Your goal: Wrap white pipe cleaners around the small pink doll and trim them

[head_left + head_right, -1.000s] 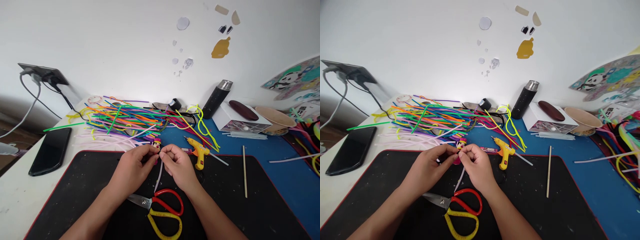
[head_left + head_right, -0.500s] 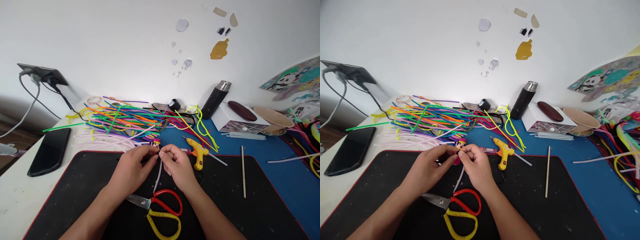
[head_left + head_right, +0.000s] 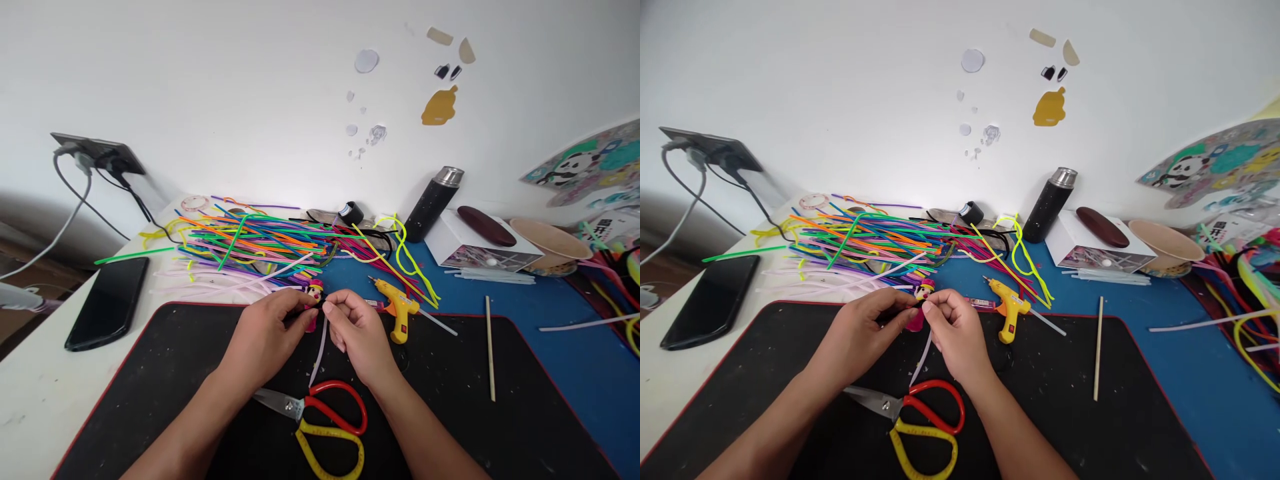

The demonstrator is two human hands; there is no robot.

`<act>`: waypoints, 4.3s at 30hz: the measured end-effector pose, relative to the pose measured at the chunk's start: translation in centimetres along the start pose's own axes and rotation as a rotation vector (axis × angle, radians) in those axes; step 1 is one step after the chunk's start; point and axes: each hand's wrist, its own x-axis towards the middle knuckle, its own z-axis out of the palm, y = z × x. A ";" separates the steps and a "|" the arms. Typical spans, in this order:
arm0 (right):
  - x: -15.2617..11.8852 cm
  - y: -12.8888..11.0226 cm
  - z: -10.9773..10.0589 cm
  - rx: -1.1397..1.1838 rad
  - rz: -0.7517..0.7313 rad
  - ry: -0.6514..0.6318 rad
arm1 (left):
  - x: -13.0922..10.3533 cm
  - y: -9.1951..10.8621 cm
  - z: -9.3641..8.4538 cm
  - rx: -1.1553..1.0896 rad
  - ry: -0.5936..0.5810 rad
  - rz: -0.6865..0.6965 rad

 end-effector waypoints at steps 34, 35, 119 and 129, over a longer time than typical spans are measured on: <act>-0.1 -0.7 0.1 0.008 0.013 -0.023 | 0.3 0.6 -0.4 -0.117 -0.105 -0.032; -0.2 -0.6 0.1 0.005 0.010 -0.021 | 0.3 0.7 -0.5 -0.156 -0.119 -0.062; -0.5 0.1 0.1 -0.129 -0.021 -0.044 | 0.2 1.2 -0.5 -0.210 -0.071 -0.146; -0.5 -0.1 0.2 -0.072 -0.024 -0.061 | 0.2 1.2 -0.6 -0.226 -0.098 -0.170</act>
